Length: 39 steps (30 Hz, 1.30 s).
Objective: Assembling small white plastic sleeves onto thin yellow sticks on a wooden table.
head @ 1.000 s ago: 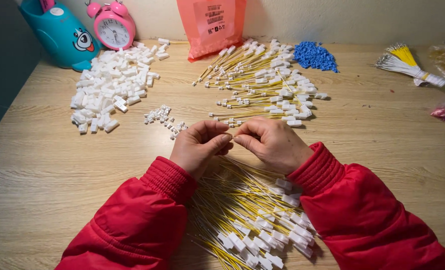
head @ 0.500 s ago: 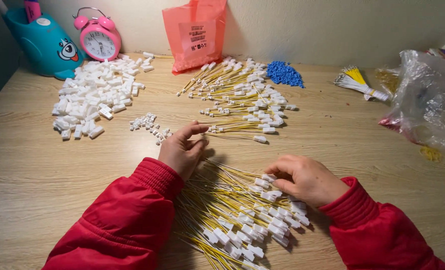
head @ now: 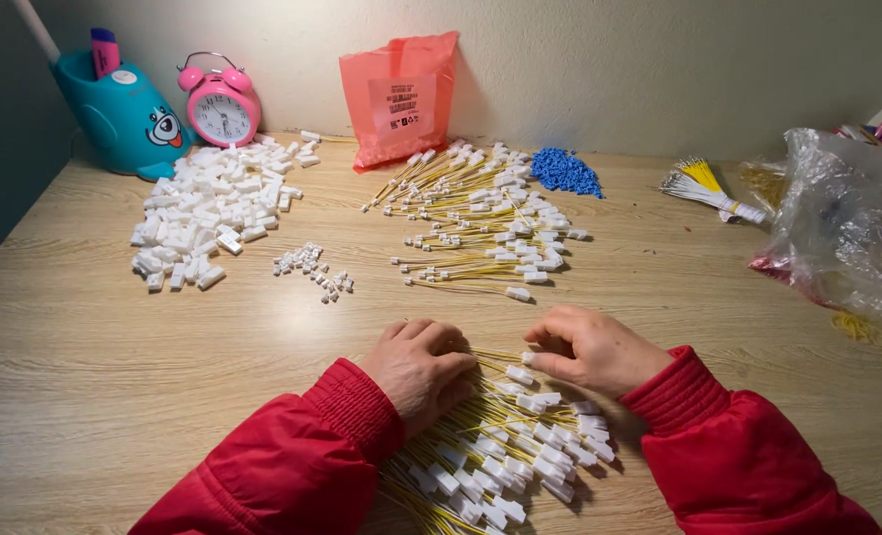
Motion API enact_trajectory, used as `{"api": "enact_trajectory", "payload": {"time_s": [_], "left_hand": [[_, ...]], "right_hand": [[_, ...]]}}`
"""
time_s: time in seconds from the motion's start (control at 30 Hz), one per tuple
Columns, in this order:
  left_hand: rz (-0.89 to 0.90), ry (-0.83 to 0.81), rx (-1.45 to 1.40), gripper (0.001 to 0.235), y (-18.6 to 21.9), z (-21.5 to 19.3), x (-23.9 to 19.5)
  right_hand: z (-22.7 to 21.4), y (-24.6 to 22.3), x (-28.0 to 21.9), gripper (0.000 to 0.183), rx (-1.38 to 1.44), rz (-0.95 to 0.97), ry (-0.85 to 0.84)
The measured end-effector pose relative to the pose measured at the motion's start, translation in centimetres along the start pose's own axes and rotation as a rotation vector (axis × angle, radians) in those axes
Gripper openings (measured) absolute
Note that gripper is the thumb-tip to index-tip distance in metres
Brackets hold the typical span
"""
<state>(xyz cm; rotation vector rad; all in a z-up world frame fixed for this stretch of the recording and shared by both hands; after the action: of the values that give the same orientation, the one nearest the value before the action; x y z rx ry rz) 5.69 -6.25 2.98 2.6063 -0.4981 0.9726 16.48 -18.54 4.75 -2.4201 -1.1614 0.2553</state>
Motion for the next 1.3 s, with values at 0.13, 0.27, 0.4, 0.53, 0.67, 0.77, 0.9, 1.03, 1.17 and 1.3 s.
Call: {"api": "enact_trajectory", "payload": {"time_s": [0.13,0.27,0.4,0.53,0.67,0.77,0.9,1.03,1.17,1.3], "left_hand": [[-0.028,-0.006,-0.019,0.020,0.2,-1.0,0.1],[0.003,0.023,-0.066,0.013,1.3,-3.1,0.6],[-0.061,-0.008,0.001,0.014,0.6,-2.6,-0.2],[-0.089,0.020,-0.001,0.012,0.5,-3.4,-0.1],[-0.084,0.042,-0.008,0.012,0.4,-4.0,0.0],[-0.070,0.093,-0.015,0.009,0.6,-4.7,0.4],[-0.085,0.228,-0.035,0.018,-0.8,-6.5,1.2],[-0.175,0.227,0.097,0.029,-4.0,-6.3,2.5],[-0.216,0.217,0.011,0.035,-3.6,-5.9,3.9],[-0.377,0.099,-0.335,0.012,-4.5,-2.9,3.2]], "right_hand": [[0.7,0.1,-0.2,0.022,-0.004,-0.052,-0.014],[1.2,0.5,0.6,0.011,-0.077,-0.173,0.064],[0.2,0.9,3.0,0.007,-0.118,-0.119,0.160],[0.3,2.8,6.4,0.007,-0.112,-0.137,0.246],[-0.7,5.4,8.2,0.010,-0.161,0.033,0.284],[-1.3,5.4,7.9,0.009,-0.140,0.108,0.284],[-2.4,2.2,5.9,0.011,0.006,0.191,0.251],[-3.1,-0.4,4.6,0.012,0.135,0.161,0.288],[-3.9,-4.8,3.2,0.010,0.228,0.032,0.283],[-4.1,-7.4,2.5,0.009,0.248,-0.073,0.269]]}}
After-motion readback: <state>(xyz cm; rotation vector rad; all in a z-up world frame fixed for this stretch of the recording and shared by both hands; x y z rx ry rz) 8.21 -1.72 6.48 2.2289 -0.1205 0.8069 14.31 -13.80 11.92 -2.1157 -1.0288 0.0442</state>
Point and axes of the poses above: each hand's wrist, its own x-axis towards the middle knuckle, its own z-axis out of the palm, y = z × x, the point moved 10 cm from there along x, towards the middle knuckle, and after that the axes turned 6 degrees about y, right-handed, at the moved point
